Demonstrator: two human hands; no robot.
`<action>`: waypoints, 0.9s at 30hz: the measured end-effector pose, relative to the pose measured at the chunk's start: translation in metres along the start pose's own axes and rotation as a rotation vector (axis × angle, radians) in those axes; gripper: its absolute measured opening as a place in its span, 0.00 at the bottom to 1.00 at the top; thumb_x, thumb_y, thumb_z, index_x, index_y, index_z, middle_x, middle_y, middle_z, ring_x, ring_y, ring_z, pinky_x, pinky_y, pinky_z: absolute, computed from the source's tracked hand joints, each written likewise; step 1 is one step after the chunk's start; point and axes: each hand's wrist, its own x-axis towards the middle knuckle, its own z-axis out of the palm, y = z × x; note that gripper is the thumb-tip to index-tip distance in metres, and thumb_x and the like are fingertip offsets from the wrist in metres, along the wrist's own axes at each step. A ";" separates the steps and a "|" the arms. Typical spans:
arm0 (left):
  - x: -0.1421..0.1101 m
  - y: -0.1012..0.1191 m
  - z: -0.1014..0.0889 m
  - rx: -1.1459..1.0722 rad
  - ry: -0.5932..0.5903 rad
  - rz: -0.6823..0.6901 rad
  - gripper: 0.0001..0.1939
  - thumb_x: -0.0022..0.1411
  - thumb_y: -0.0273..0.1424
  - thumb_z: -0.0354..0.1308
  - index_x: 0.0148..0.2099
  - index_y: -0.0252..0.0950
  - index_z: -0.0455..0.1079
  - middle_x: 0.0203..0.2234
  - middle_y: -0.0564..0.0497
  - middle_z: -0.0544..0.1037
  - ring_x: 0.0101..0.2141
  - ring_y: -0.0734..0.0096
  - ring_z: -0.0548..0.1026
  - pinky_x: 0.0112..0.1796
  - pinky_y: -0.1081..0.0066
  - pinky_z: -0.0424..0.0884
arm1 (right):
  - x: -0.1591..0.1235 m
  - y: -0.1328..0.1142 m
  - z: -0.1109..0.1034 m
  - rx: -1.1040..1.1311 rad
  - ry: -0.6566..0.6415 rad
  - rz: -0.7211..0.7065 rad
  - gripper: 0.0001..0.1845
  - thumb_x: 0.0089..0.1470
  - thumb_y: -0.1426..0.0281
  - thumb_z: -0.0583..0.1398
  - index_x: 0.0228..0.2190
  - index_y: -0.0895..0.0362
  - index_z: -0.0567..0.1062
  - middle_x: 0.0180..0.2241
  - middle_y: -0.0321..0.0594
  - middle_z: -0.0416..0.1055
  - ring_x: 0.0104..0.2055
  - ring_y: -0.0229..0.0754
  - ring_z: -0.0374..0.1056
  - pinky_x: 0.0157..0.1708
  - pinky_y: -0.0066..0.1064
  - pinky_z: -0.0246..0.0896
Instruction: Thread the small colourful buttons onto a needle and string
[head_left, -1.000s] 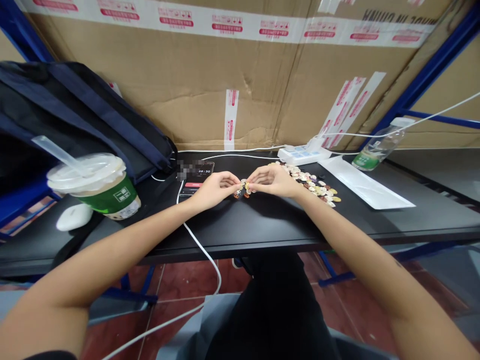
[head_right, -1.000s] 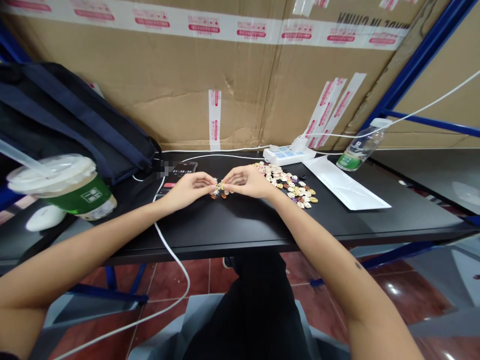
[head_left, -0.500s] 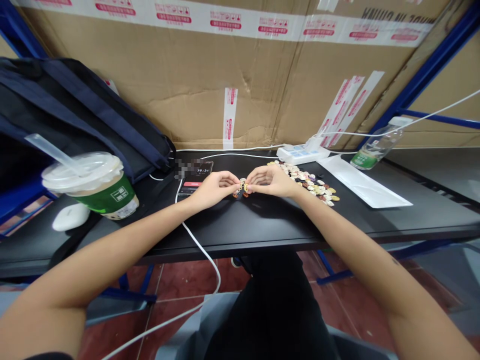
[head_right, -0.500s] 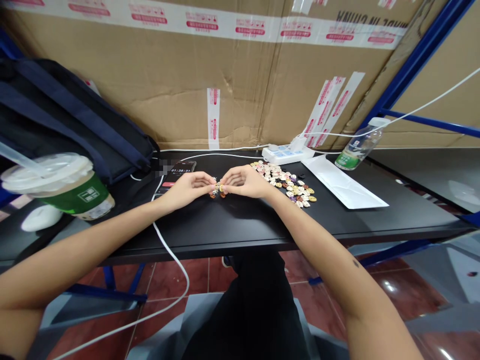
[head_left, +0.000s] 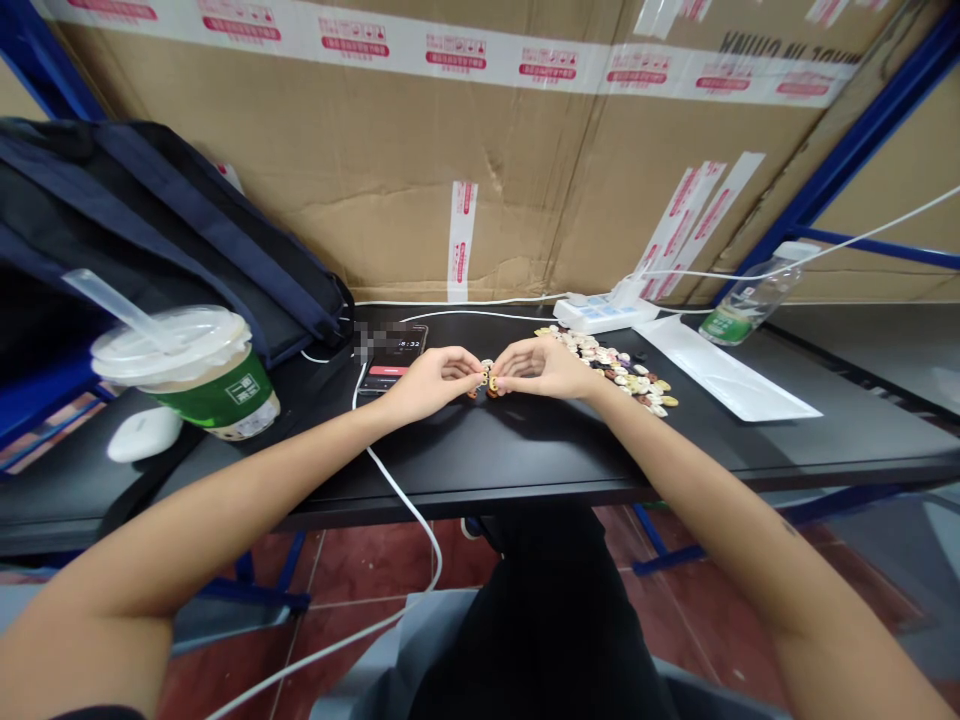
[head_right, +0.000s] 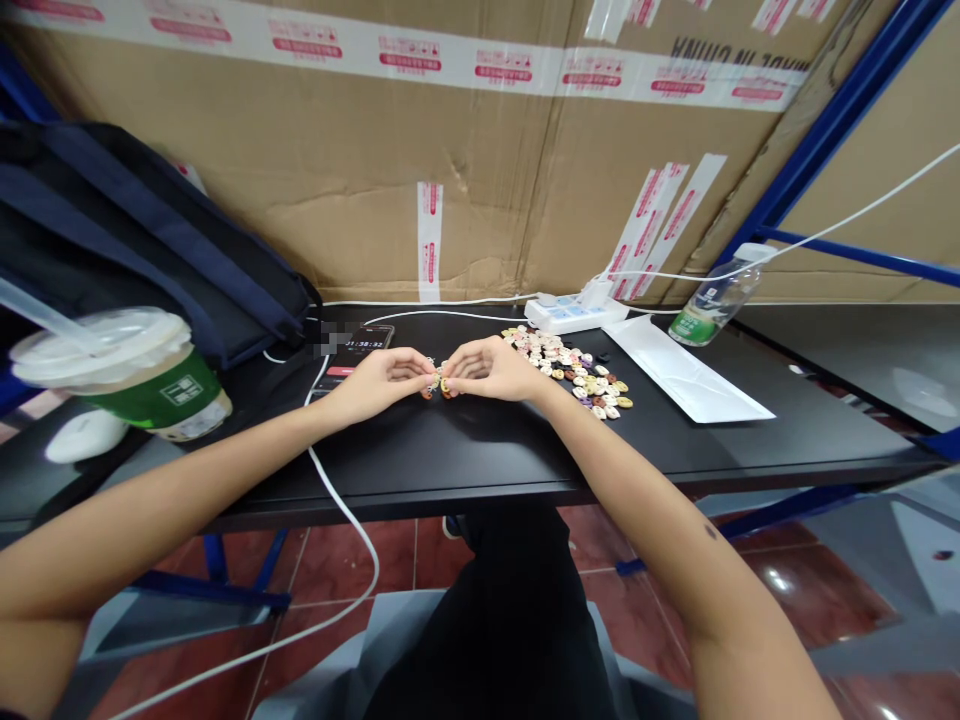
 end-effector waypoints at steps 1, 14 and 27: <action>0.000 0.000 0.000 0.004 0.004 0.000 0.15 0.56 0.36 0.66 0.39 0.30 0.72 0.31 0.46 0.80 0.33 0.68 0.79 0.42 0.63 0.75 | 0.000 0.000 0.000 0.002 -0.006 0.001 0.22 0.45 0.58 0.70 0.37 0.61 0.78 0.34 0.45 0.80 0.36 0.44 0.77 0.43 0.38 0.73; -0.001 -0.001 0.002 -0.021 -0.048 0.007 0.15 0.56 0.36 0.66 0.39 0.29 0.72 0.33 0.44 0.80 0.35 0.67 0.79 0.42 0.63 0.75 | 0.002 -0.001 -0.001 0.025 0.044 -0.024 0.20 0.46 0.60 0.70 0.37 0.61 0.78 0.33 0.45 0.80 0.36 0.44 0.77 0.42 0.37 0.73; 0.000 -0.003 0.000 -0.034 -0.029 0.021 0.12 0.56 0.33 0.66 0.37 0.30 0.70 0.32 0.47 0.80 0.34 0.70 0.79 0.41 0.66 0.74 | 0.001 -0.005 0.000 -0.062 0.115 -0.055 0.18 0.48 0.60 0.69 0.36 0.61 0.78 0.33 0.45 0.80 0.35 0.43 0.77 0.40 0.35 0.74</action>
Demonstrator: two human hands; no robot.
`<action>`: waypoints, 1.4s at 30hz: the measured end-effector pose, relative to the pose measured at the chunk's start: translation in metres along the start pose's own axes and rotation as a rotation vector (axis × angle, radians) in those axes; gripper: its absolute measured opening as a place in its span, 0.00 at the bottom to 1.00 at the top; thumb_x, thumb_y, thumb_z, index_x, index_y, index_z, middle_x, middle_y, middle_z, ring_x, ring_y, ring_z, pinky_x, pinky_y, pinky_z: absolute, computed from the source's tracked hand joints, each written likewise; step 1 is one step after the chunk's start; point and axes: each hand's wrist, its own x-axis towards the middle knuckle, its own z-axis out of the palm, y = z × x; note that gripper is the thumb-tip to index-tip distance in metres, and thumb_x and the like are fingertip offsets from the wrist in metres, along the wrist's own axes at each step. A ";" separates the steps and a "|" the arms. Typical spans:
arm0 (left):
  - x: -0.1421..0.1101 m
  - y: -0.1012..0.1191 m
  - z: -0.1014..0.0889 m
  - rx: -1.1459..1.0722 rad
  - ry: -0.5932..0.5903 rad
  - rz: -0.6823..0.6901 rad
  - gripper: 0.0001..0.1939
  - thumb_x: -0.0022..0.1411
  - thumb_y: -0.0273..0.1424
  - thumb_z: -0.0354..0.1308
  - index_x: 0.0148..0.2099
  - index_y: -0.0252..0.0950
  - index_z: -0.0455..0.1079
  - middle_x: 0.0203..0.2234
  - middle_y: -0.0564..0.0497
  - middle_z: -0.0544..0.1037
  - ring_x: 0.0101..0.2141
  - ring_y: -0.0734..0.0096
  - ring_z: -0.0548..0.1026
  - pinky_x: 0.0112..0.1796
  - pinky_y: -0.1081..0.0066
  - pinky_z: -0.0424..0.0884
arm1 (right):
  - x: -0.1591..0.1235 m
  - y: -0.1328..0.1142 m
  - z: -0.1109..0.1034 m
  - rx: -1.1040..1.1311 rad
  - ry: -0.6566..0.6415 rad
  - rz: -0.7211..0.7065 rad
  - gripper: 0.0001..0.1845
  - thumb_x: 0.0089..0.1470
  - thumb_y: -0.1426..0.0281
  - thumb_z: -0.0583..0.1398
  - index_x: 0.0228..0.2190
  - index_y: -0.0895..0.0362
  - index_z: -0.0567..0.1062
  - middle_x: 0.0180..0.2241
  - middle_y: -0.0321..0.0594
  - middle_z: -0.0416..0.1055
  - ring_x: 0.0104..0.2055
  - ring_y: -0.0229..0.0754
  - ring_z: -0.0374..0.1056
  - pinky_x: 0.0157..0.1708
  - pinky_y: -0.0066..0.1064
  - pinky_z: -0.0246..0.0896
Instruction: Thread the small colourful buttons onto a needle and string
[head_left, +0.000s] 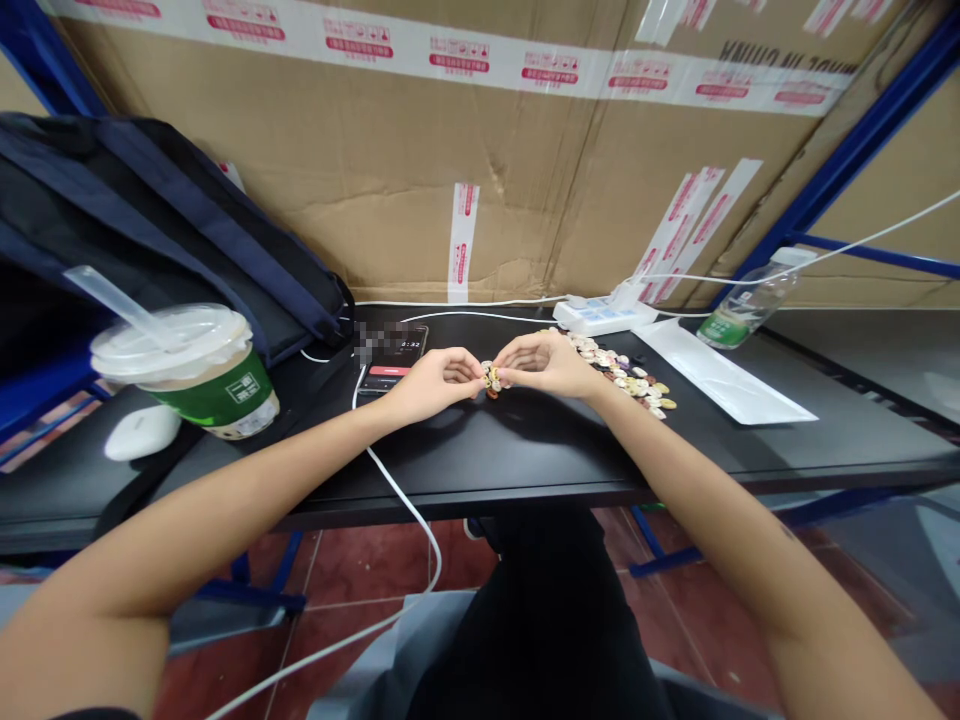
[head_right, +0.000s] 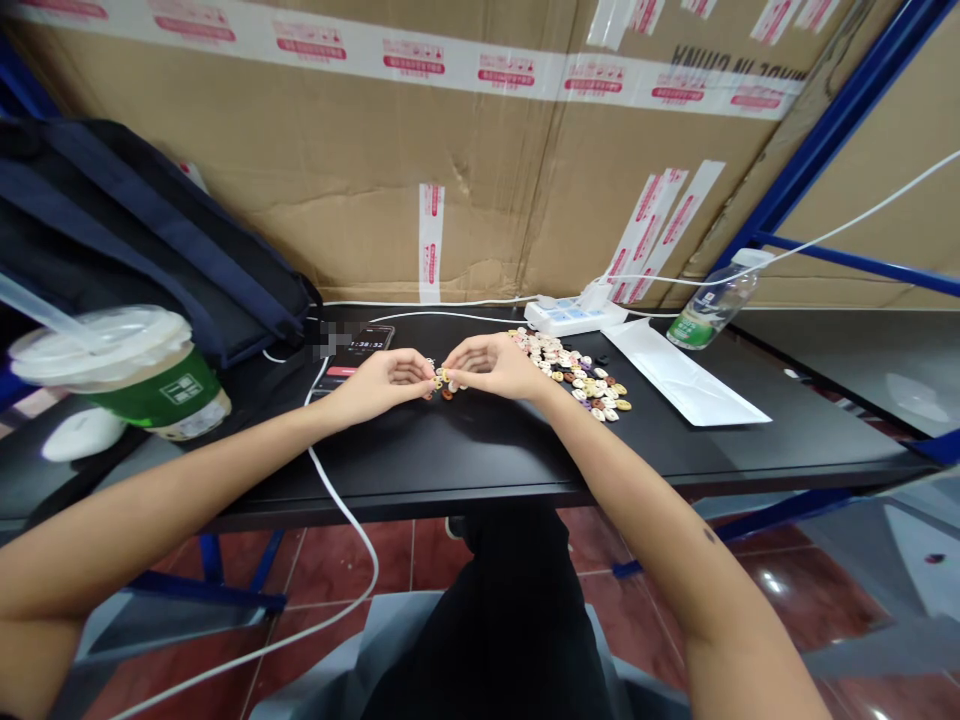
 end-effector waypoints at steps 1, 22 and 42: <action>0.000 0.001 0.000 -0.004 0.006 -0.002 0.12 0.56 0.33 0.66 0.37 0.30 0.70 0.31 0.47 0.80 0.33 0.70 0.79 0.41 0.66 0.74 | 0.000 0.000 0.000 -0.009 -0.001 -0.001 0.18 0.48 0.59 0.69 0.36 0.61 0.78 0.33 0.45 0.80 0.35 0.43 0.77 0.40 0.35 0.74; -0.001 0.001 0.000 0.033 -0.044 0.043 0.11 0.57 0.33 0.65 0.37 0.31 0.70 0.31 0.48 0.78 0.33 0.72 0.77 0.42 0.67 0.73 | -0.001 0.002 0.000 -0.027 -0.059 0.044 0.21 0.45 0.57 0.69 0.36 0.60 0.78 0.33 0.45 0.80 0.34 0.43 0.77 0.40 0.36 0.73; -0.010 0.017 0.001 0.399 -0.258 0.217 0.06 0.56 0.26 0.59 0.38 0.34 0.72 0.28 0.53 0.73 0.29 0.74 0.69 0.32 0.74 0.67 | 0.002 0.007 0.001 0.044 0.051 0.025 0.21 0.44 0.57 0.70 0.35 0.60 0.78 0.30 0.44 0.78 0.31 0.41 0.76 0.36 0.35 0.73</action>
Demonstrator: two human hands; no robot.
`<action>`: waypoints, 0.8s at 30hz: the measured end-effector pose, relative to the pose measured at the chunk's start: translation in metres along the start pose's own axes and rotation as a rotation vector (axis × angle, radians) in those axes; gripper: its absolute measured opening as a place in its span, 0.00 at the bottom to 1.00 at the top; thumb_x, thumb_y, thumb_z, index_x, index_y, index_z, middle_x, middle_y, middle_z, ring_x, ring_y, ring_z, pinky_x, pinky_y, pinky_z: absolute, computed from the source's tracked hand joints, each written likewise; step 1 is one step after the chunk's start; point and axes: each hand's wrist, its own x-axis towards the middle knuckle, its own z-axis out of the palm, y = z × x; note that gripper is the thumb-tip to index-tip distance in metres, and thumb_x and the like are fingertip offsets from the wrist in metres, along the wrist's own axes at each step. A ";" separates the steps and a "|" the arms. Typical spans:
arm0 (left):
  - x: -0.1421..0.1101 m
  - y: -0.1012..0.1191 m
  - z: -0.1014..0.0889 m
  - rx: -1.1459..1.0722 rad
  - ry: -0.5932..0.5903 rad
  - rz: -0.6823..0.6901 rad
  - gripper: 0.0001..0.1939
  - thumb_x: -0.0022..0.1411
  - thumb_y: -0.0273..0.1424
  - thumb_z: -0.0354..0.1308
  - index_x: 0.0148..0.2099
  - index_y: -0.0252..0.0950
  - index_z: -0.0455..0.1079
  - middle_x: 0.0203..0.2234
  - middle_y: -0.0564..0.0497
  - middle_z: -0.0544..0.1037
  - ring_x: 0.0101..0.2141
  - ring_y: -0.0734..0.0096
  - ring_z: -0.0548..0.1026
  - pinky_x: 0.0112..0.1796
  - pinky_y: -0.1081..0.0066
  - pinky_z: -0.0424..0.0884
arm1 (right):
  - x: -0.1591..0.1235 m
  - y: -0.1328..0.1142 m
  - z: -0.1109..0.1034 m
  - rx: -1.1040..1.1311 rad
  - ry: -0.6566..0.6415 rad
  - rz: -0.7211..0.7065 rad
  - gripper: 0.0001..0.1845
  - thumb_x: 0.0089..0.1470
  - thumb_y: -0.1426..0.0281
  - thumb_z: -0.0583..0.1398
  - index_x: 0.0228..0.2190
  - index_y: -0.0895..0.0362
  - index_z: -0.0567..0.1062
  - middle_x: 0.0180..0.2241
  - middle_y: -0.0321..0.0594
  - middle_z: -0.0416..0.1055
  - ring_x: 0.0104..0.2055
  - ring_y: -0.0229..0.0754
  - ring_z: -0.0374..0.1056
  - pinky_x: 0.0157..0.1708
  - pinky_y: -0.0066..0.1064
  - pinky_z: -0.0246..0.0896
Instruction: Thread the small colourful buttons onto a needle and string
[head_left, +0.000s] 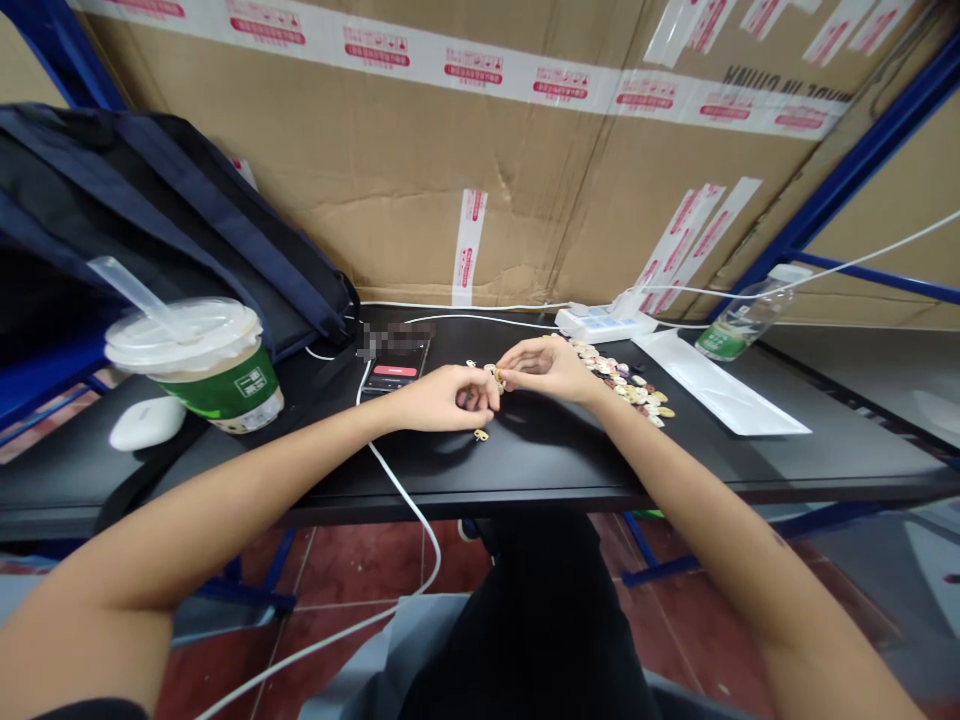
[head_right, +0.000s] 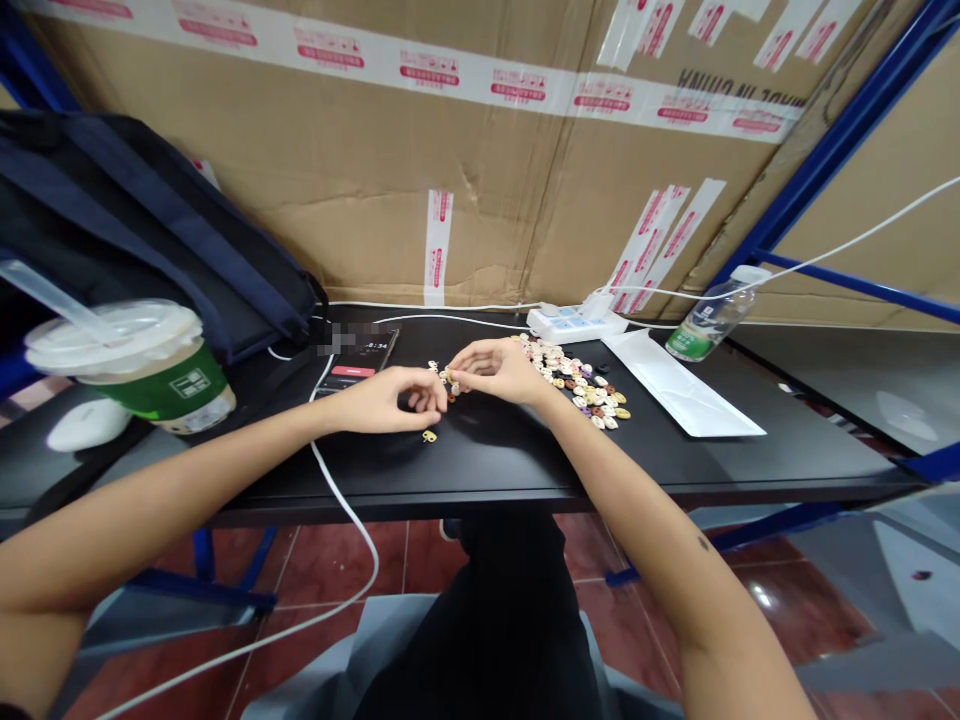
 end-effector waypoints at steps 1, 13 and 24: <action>-0.001 0.002 -0.001 0.008 -0.077 0.022 0.06 0.56 0.27 0.59 0.38 0.34 0.73 0.28 0.52 0.73 0.30 0.74 0.69 0.33 0.74 0.66 | 0.000 -0.001 -0.001 -0.003 0.019 -0.011 0.21 0.44 0.57 0.70 0.35 0.60 0.78 0.30 0.43 0.78 0.30 0.41 0.75 0.36 0.34 0.74; 0.000 -0.003 -0.003 0.001 -0.155 -0.052 0.10 0.60 0.31 0.61 0.44 0.36 0.77 0.29 0.51 0.73 0.30 0.73 0.70 0.33 0.74 0.66 | 0.000 -0.002 -0.002 -0.067 0.004 -0.006 0.22 0.45 0.56 0.70 0.35 0.60 0.79 0.31 0.44 0.78 0.31 0.41 0.75 0.36 0.35 0.74; -0.001 -0.004 -0.001 0.056 -0.040 -0.069 0.05 0.57 0.28 0.60 0.36 0.34 0.77 0.37 0.47 0.77 0.32 0.73 0.73 0.35 0.75 0.70 | 0.000 -0.003 -0.001 -0.067 0.001 0.016 0.22 0.44 0.55 0.70 0.35 0.60 0.79 0.30 0.42 0.78 0.30 0.40 0.74 0.36 0.34 0.74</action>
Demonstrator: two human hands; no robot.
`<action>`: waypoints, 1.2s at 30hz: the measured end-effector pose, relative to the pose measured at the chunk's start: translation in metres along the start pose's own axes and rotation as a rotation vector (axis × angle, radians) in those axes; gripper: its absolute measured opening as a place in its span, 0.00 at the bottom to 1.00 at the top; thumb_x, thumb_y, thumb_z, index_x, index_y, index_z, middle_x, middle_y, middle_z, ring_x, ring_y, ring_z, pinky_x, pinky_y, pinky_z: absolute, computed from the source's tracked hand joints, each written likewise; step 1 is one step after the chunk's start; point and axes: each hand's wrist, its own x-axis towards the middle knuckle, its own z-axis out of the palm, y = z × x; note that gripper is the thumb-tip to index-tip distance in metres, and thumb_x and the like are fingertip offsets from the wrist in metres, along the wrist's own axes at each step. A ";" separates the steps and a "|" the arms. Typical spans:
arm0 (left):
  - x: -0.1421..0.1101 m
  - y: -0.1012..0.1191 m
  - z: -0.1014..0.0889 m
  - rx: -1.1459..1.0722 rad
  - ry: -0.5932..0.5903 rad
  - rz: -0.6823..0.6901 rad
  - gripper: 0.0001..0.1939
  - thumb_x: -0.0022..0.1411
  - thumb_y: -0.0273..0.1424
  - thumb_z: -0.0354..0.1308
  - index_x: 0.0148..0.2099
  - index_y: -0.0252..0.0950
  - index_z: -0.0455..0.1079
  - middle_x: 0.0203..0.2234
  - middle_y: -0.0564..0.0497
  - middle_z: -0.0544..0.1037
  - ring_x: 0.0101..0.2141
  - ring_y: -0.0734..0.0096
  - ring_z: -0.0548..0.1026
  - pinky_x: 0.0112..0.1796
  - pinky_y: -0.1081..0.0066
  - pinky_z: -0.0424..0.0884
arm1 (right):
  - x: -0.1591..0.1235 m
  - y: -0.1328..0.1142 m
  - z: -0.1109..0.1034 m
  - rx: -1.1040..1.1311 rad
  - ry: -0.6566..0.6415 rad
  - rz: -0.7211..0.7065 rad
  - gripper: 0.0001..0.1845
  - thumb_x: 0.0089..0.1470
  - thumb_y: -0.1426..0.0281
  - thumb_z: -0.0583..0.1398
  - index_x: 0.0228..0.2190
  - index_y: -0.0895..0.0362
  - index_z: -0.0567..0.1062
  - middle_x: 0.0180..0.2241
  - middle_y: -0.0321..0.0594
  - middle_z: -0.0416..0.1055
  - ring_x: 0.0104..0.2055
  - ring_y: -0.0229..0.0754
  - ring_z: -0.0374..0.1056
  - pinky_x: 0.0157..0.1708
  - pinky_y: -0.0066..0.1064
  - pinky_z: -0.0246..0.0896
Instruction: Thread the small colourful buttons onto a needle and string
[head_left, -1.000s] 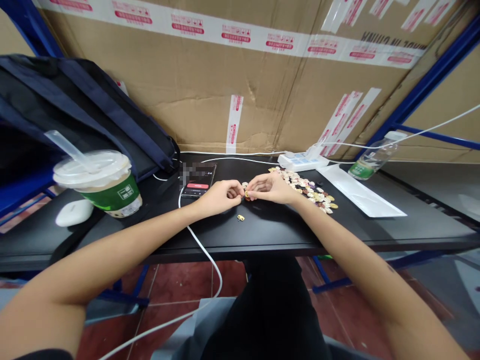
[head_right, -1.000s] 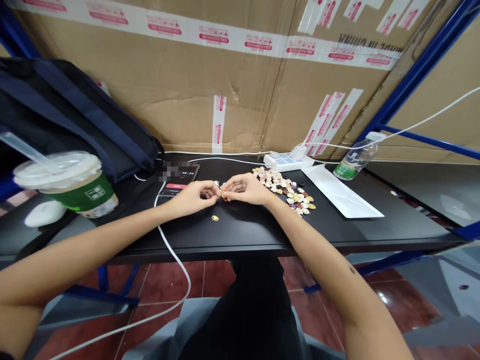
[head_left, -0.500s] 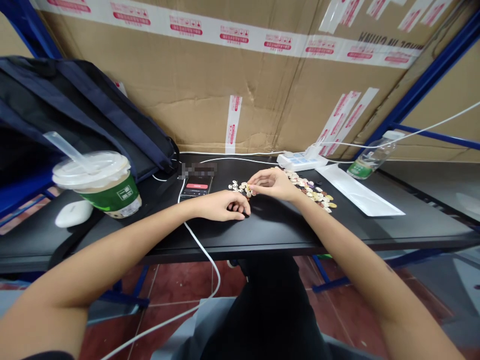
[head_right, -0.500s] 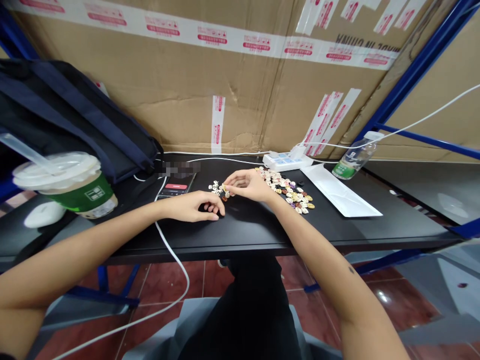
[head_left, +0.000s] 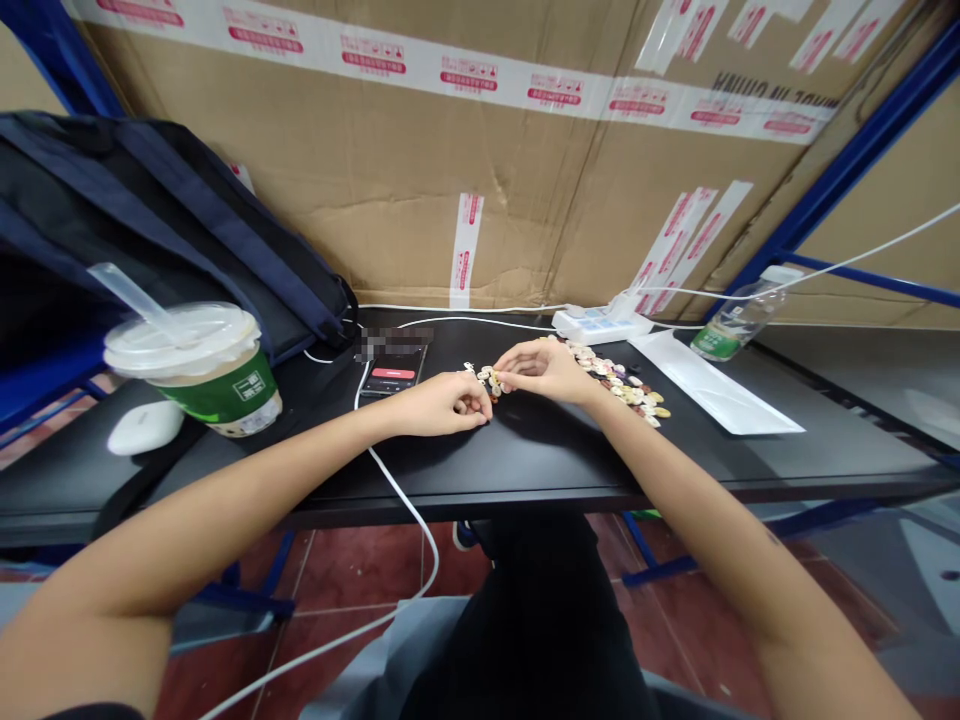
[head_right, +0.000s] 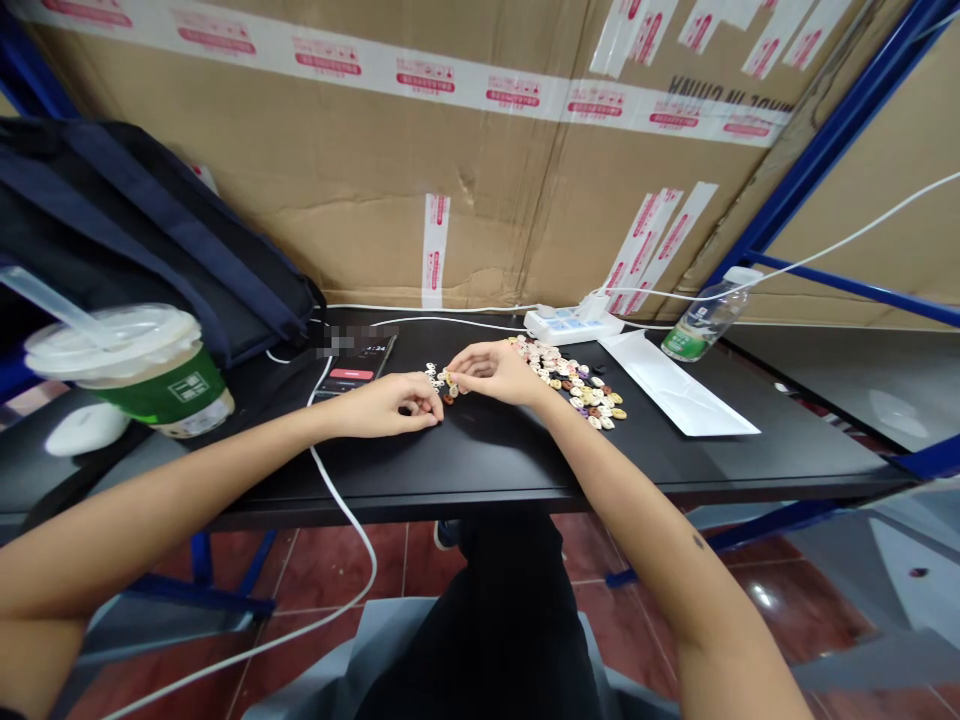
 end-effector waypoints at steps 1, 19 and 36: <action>0.000 0.000 0.000 -0.004 -0.004 0.007 0.06 0.57 0.27 0.60 0.37 0.34 0.77 0.38 0.47 0.77 0.33 0.73 0.74 0.35 0.74 0.71 | 0.000 0.000 0.000 -0.001 -0.002 -0.001 0.22 0.44 0.56 0.70 0.34 0.60 0.79 0.30 0.42 0.78 0.31 0.40 0.74 0.36 0.33 0.73; 0.009 -0.019 0.001 -0.464 0.190 -0.223 0.10 0.59 0.29 0.61 0.43 0.32 0.78 0.36 0.46 0.82 0.35 0.71 0.77 0.43 0.69 0.71 | -0.001 0.002 -0.002 -0.013 -0.030 -0.035 0.19 0.48 0.59 0.69 0.36 0.61 0.78 0.30 0.44 0.79 0.30 0.40 0.75 0.36 0.33 0.73; 0.010 -0.011 -0.002 -0.447 0.306 -0.259 0.08 0.58 0.31 0.64 0.38 0.31 0.77 0.34 0.47 0.82 0.37 0.68 0.79 0.46 0.67 0.73 | 0.000 0.003 -0.004 -0.027 -0.038 0.004 0.23 0.49 0.57 0.68 0.41 0.62 0.80 0.32 0.45 0.80 0.31 0.40 0.75 0.37 0.33 0.72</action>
